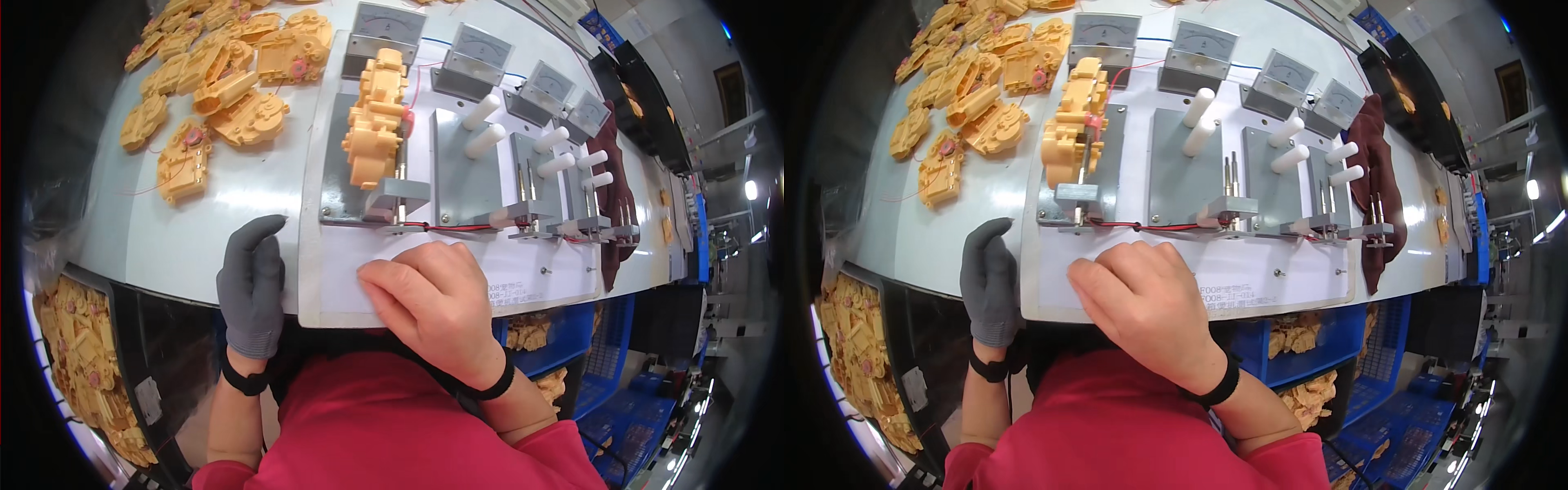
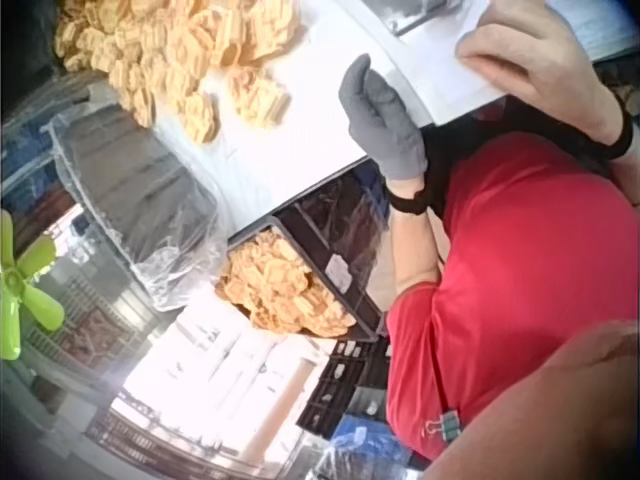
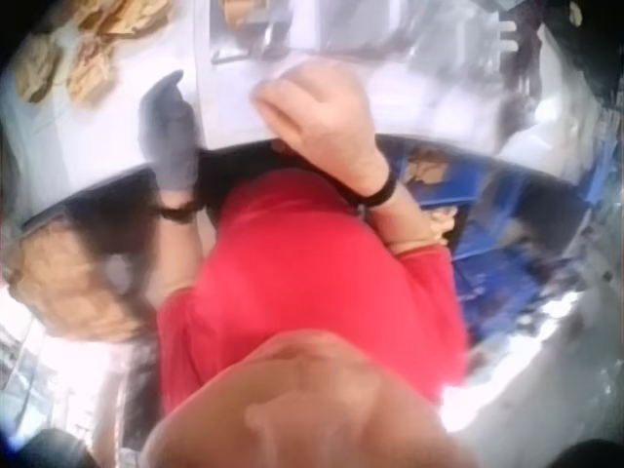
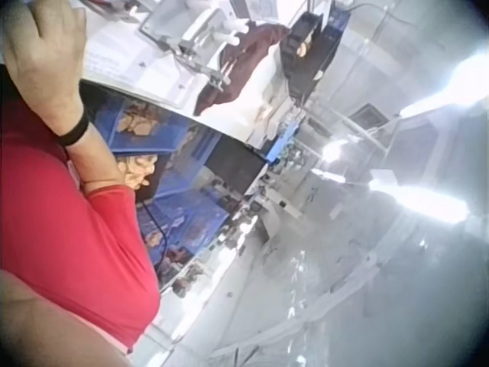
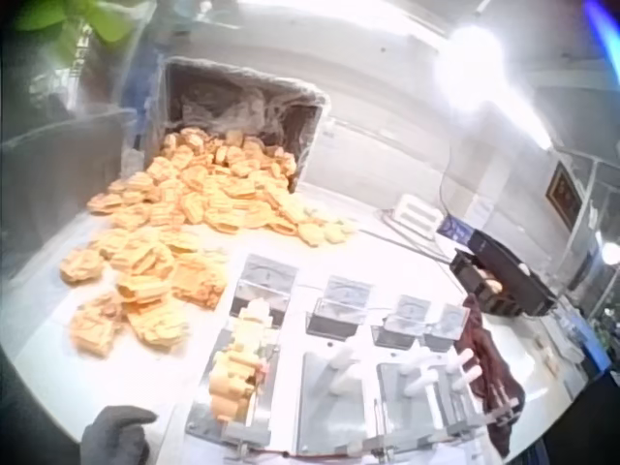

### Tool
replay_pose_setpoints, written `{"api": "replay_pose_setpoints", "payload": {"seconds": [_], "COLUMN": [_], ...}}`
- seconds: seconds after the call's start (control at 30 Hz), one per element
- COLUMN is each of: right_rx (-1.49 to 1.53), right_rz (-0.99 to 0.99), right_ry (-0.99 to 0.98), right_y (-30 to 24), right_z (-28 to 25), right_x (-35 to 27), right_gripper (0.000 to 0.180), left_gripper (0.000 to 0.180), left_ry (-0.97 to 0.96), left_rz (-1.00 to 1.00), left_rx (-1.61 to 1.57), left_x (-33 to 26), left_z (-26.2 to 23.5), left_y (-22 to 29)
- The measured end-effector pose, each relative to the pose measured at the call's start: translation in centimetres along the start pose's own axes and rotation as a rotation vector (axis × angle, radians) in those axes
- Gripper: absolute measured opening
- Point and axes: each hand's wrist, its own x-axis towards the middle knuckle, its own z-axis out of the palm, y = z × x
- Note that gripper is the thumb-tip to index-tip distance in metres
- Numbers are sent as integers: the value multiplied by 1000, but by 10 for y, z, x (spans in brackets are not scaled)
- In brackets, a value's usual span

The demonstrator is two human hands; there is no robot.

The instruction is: The person repeatedly picks up yellow plastic components from a pile, places them into a multi-station testing fixture, and removes them after a brief interval. The person handles the parts one at a time and cycles through the stations, with no visible final destination for the tested items shown.

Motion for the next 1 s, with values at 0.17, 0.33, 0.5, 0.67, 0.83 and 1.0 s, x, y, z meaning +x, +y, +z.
{"api": "replay_pose_setpoints", "payload": {"seconds": [0.17, 0.33, 0.5, 0.67, 0.83, 1.0], "right_rx": [55, 25, 11, 5, -22, -83], "right_rz": [11, 5, 22, 19, 34, 0], "right_ry": [3, 69, 89, 95, 126, 202], "right_y": [1, -1, -1, -2, -2, -2], "right_z": [-5, 1, 0, 3, 2, 8], "right_x": [-2, -2, -5, -4, -8, -9], "right_gripper": [19, 20, 19, 17, 14, 13], "left_gripper": [48, 58, 68, 79, 82, 76], "left_ry": [27, 0, -54, -104, -27, 95], "left_rz": [-11, -23, -2, -30, -37, -196], "left_rx": [50, -90, -189, -297, -286, -338], "left_x": [-3, -8, -7, -8, -7, -4], "left_z": [0, -5, -4, -12, 0, 9], "left_y": [7, -21, -20, -32, -24, -14]}}
